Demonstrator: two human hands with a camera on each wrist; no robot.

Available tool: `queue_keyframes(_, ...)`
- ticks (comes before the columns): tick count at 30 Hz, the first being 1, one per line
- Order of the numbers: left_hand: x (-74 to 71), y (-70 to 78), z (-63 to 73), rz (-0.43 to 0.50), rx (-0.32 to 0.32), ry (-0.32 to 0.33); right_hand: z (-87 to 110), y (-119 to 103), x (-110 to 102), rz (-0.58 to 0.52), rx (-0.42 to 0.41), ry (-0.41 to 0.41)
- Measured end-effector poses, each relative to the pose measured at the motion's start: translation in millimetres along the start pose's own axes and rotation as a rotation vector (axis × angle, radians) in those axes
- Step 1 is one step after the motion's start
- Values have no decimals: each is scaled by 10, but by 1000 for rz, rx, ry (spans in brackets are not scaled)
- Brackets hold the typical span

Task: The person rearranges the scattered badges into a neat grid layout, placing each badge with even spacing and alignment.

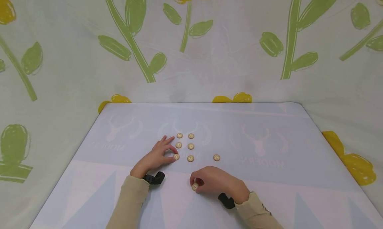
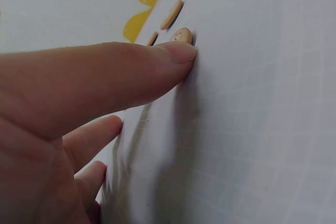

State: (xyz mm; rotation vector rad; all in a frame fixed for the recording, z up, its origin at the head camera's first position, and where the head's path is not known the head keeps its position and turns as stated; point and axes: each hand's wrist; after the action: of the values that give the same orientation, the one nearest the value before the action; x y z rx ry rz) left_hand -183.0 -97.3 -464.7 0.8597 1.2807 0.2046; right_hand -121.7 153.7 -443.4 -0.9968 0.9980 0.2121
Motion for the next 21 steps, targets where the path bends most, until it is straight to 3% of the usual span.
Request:
queue_keyframes(10, -12, 21, -4, -4, 0, -6, 2, 28, 2, -91, 2, -1)
queue_keyframes(17, 8, -7, -2, -16, -5, -5, -7, 89, -26, -129, -4, 42)
queue_keyframes(21, 14, -5, 7, -9, -3, -3, -7, 132, -72, -150, 43, 89)
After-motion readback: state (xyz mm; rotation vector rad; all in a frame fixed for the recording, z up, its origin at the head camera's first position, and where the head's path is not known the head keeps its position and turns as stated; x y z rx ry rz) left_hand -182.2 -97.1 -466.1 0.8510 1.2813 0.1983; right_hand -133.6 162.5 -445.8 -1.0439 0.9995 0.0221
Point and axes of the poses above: each hand's wrist, its own z-axis away from the middle knuckle, its own x-axis out of the palm, y = z × x
